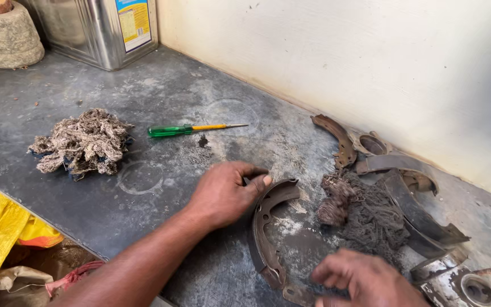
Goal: The person cleans brake shoe components by hand using a fibrous material and scrapes the surface of a metal part with a small metal plate.
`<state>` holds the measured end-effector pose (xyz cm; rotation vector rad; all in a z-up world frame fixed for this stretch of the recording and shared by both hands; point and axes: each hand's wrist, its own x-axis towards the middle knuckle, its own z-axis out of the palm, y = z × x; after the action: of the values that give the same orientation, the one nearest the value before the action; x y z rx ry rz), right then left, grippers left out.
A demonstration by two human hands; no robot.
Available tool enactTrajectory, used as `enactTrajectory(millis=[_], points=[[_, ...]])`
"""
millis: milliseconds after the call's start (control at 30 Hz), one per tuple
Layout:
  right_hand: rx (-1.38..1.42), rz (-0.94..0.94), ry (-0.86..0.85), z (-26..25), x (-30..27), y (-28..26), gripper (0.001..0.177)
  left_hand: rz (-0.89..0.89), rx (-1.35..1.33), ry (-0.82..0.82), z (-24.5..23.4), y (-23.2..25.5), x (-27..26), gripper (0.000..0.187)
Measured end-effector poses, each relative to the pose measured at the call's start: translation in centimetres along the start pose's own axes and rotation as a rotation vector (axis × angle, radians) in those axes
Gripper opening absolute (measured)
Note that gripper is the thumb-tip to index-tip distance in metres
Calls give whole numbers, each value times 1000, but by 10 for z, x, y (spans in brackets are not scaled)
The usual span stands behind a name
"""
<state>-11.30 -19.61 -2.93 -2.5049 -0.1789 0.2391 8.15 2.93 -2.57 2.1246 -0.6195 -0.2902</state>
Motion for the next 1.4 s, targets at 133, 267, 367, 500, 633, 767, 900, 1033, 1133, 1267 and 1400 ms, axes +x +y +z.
enactTrajectory(millis=[133, 267, 367, 500, 633, 767, 900, 1033, 1133, 1267, 1400], points=[[-150, 488, -182, -3, 0, 12, 19, 128, 63, -110, -4, -21, 1, 107], [14, 223, -120, 6, -5, 28, 23, 296, 162, -224, -4, -32, -14, 140], [72, 269, -30, 9, -11, 23, 20, 334, 201, -296, -5, -31, -33, 158], [325, 428, 299, 12, 0, -20, 13, 478, 250, -270, -4, -24, -54, 168], [26, 417, 401, 6, 10, -47, 28, 433, 282, -251, 2, -16, -60, 170], [-186, 242, 427, 18, 11, -36, 35, 429, 267, -242, 2, -21, -61, 162], [-341, 406, 37, 6, 16, -36, 41, 406, 264, -285, 1, -24, -57, 157], [-514, 604, -175, 2, 23, -67, 43, 379, 262, -311, 5, -26, -53, 155], [-558, 613, -190, 4, 32, -86, 41, 363, 290, -299, 7, -24, -51, 156], [-578, 457, -48, 1, 37, -90, 36, 341, 273, -301, 4, -20, -50, 153], [-570, 629, -234, -5, 28, -89, 40, 376, 252, -265, 7, -26, -50, 153]])
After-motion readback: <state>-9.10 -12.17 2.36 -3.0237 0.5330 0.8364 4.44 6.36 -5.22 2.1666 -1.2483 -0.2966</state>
